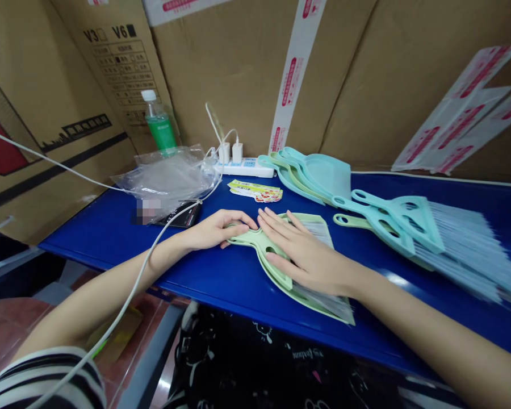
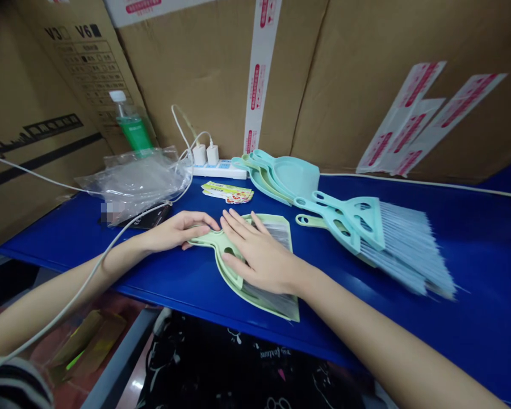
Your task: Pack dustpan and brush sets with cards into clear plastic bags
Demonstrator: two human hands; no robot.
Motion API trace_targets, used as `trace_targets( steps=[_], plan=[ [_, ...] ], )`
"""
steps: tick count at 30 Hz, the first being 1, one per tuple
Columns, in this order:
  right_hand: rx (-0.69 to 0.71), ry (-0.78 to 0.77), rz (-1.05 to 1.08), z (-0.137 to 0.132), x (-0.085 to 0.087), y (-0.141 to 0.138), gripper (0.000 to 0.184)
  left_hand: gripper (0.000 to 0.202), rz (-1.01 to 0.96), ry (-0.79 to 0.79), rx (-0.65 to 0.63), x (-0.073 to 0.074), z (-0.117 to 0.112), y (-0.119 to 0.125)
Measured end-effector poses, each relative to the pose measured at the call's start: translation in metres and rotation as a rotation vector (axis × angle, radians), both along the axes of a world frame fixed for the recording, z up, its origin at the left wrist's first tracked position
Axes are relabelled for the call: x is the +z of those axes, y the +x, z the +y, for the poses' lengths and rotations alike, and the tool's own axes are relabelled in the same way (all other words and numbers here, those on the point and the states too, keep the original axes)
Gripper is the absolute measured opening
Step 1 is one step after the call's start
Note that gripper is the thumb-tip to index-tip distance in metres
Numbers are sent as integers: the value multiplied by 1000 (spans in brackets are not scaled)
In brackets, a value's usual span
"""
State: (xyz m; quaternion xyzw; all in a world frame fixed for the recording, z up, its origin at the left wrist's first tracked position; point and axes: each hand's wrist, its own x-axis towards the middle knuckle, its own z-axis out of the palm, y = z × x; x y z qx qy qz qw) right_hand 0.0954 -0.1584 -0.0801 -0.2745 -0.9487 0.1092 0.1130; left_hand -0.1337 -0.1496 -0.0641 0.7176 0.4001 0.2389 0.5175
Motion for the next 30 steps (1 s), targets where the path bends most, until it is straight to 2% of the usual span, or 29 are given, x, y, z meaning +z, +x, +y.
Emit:
trace_targets(
  steps=[19, 30],
  plan=[
    [10, -57, 24, 1, 2, 0, 68, 23, -2, -11, 17, 2, -1, 1],
    [13, -6, 14, 1, -2, 0, 68, 25, 46, 43, 26, 1, 0, 0]
  ],
)
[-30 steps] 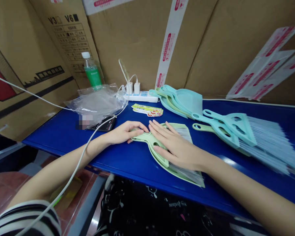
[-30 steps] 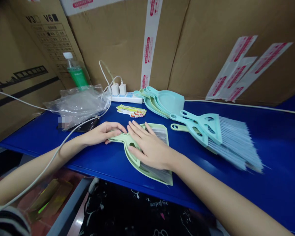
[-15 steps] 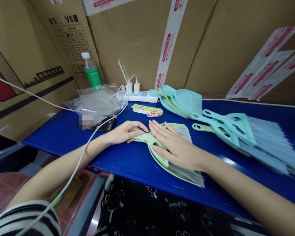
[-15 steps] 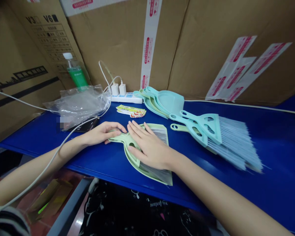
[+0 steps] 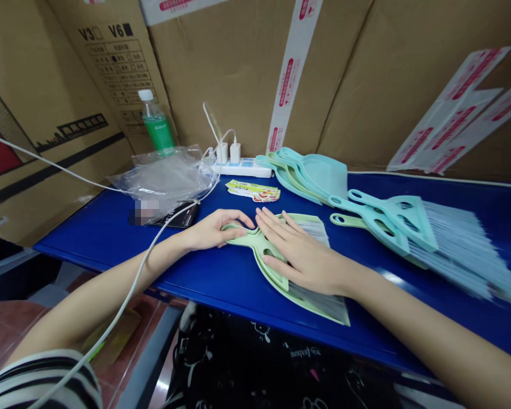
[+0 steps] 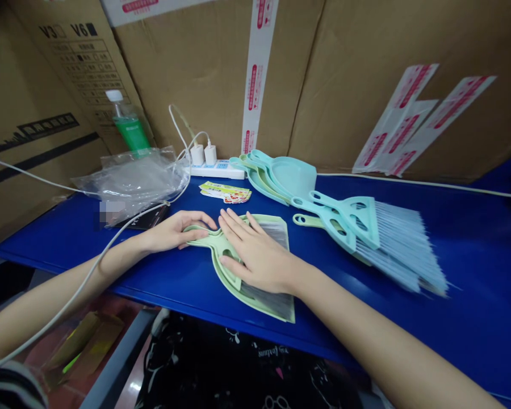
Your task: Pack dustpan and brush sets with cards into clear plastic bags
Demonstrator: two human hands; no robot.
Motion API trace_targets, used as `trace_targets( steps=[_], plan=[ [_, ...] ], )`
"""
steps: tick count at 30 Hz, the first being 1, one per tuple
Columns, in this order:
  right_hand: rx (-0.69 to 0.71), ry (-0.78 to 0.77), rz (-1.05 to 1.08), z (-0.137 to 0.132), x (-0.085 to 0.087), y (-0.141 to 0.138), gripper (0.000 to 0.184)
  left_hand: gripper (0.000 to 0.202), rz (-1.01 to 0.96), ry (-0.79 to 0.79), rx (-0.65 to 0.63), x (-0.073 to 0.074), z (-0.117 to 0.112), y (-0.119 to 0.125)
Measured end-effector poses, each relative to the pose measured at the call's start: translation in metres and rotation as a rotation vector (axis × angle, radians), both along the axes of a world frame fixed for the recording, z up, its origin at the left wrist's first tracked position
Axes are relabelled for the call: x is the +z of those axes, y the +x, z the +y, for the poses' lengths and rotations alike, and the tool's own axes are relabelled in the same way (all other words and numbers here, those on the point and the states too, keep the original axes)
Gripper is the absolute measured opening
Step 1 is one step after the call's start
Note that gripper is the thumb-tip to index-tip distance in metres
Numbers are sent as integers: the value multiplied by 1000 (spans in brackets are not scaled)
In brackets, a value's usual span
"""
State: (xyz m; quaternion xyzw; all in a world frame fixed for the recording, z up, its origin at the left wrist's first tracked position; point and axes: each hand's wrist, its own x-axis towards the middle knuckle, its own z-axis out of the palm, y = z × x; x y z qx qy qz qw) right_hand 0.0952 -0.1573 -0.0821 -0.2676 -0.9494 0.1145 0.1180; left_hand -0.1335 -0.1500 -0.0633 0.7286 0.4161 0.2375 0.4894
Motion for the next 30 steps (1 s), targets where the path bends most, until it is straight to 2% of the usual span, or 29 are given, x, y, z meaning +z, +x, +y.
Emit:
trace_targets(
  steps=[6, 11, 15, 21, 23, 25, 30],
  plan=[
    [-17, 37, -28, 1, 11, 3, 72, 29, 24, 29, -40, 3, 1, -2],
    [-176, 189, -24, 15, 13, 16, 55, 29, 58, -2, -72, 8, 2, 1],
    [-302, 251, -87, 27, 17, 26, 44, 32, 73, -9, -97, 11, 2, 3],
    [-357, 290, -206, 46, 37, 19, 39, 31, 100, 14, -113, 11, 3, 3],
    [-324, 317, -276, 55, 43, 9, 39, 31, 108, 16, -111, 11, 2, 3],
    [-231, 406, -338, 66, 45, -1, 35, 30, 116, 17, -109, 11, 2, 3],
    [-186, 449, -373, 90, 35, -18, 28, 32, 108, 2, -110, 11, 2, 3]
  ],
)
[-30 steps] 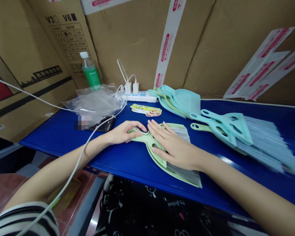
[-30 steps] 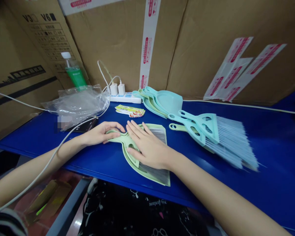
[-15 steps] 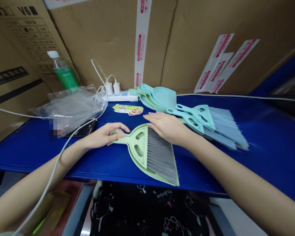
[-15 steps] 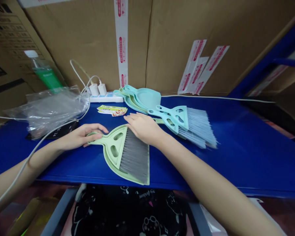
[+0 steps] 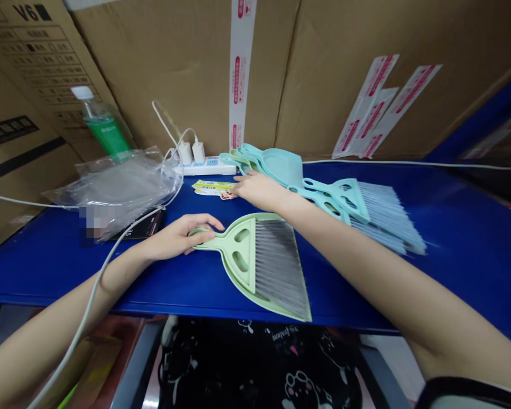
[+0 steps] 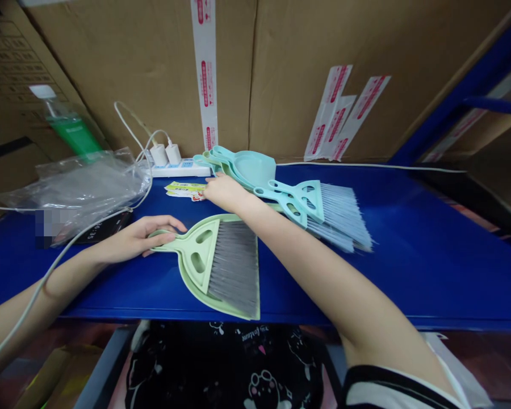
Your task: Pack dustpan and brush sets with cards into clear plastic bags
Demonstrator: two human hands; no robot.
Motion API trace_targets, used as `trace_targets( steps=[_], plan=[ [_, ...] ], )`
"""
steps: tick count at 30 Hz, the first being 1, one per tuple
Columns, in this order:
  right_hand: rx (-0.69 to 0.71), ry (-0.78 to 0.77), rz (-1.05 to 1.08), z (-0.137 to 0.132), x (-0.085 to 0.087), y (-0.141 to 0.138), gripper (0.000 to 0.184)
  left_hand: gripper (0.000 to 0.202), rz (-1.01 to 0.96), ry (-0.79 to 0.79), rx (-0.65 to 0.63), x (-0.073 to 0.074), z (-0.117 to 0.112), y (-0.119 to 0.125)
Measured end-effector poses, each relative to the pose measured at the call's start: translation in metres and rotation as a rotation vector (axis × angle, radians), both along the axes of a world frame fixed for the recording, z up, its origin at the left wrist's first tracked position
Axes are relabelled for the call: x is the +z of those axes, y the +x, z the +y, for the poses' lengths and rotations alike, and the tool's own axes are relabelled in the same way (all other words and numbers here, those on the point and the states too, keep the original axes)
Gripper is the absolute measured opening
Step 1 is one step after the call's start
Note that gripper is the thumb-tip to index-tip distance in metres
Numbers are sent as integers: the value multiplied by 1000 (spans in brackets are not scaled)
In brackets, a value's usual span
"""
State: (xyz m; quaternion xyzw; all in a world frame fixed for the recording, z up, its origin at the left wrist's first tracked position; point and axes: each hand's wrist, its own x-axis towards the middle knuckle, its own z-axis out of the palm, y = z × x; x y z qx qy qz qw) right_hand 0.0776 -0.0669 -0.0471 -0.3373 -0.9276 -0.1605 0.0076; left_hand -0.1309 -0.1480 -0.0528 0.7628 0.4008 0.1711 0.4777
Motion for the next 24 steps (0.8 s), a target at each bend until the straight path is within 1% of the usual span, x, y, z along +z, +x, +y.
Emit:
trace_targets(
  steps=[3, 5, 9, 13, 16, 20, 24],
  plan=[
    [8, 26, -5, 7, -5, 1, 26, 31, -7, -5, 4, 0, 0, 0],
    [12, 44, -3, 7, -5, 3, 26, 31, -6, -2, -1, 0, 0, 0],
    [22, 52, 16, 3, 0, 8, 25, 31, 5, 3, -3, 0, 0, 0],
    [9, 28, 39, 0, 5, 10, 21, 33, 0, -6, 7, 0, 0, 0],
    [-10, 14, 54, -4, 10, 12, 22, 32, -18, -12, 3, 1, -1, 0],
    [10, -37, 146, -22, 25, 21, 28, 32, -24, -22, 0, 1, -1, 0],
    [64, -97, 254, -54, 36, 47, 31, 31, -34, -23, -6, 1, -1, 0]
  ],
)
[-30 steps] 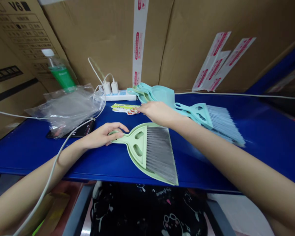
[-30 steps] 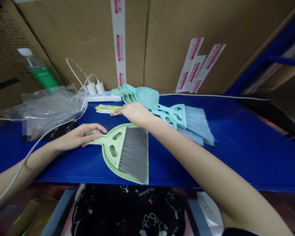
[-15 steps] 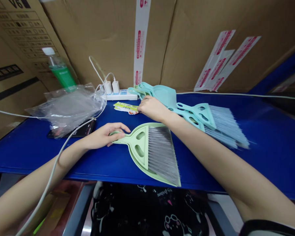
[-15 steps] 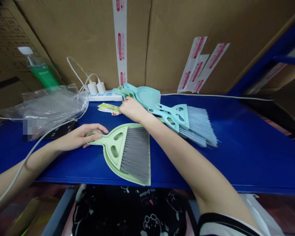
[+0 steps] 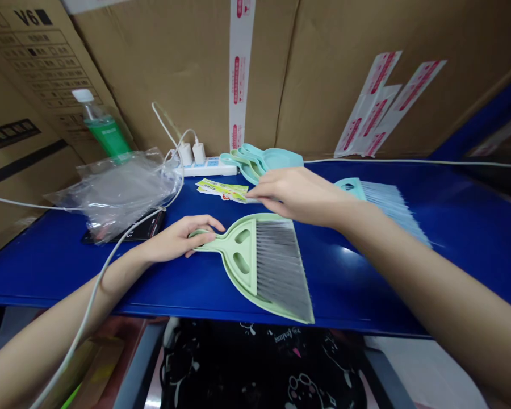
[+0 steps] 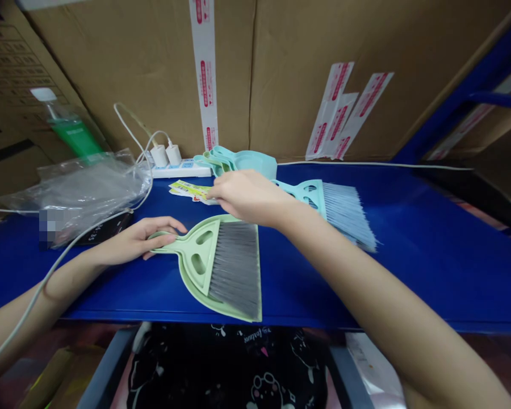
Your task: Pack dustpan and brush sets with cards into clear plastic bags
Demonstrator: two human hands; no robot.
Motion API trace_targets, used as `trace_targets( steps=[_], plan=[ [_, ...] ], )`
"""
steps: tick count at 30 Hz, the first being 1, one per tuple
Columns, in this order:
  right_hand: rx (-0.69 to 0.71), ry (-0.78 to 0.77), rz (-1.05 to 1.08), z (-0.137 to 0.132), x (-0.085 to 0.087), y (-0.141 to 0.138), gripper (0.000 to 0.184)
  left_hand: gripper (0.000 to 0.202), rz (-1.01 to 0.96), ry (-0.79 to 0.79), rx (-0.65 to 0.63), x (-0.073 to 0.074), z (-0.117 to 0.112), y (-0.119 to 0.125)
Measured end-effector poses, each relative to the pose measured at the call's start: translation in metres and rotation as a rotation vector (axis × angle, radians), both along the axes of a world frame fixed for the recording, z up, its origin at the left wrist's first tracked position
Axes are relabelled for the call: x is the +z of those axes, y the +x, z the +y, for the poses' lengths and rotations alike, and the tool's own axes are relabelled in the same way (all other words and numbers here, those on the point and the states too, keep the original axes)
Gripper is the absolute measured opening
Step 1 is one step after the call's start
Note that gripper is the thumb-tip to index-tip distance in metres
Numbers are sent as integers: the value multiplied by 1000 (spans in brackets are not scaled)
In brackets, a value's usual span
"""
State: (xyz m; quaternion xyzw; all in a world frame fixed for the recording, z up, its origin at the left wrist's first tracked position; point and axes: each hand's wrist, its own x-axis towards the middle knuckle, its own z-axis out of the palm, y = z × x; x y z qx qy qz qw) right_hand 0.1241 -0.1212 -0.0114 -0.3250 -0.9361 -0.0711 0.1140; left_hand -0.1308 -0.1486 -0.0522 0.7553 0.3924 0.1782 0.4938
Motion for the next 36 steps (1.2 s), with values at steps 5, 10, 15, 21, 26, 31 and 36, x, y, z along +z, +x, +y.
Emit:
trace_targets(
  steps=[5, 10, 15, 21, 26, 31, 36],
  plan=[
    [59, -227, 283, -30, -4, 30, 33, 31, 18, 0, -2, -1, 1, 0],
    [139, -683, 229, -38, -5, 34, 34, 33, 16, -12, 20, 1, 0, 2],
    [81, -716, 208, -40, -4, 37, 43, 33, 53, 4, 41, 3, -1, 3],
    [-339, -286, -155, -48, -20, 34, 49, 31, 53, 9, 33, 4, 0, 3],
    [-275, -147, -231, -59, -26, 24, 59, 31, 49, 7, 28, 3, 0, 3],
    [-283, -134, -228, -63, -31, 23, 68, 31, 50, 5, 25, 4, 0, 3],
    [-225, -96, -221, -63, -39, 29, 79, 29, 52, 15, 22, 4, -1, 4]
  ],
)
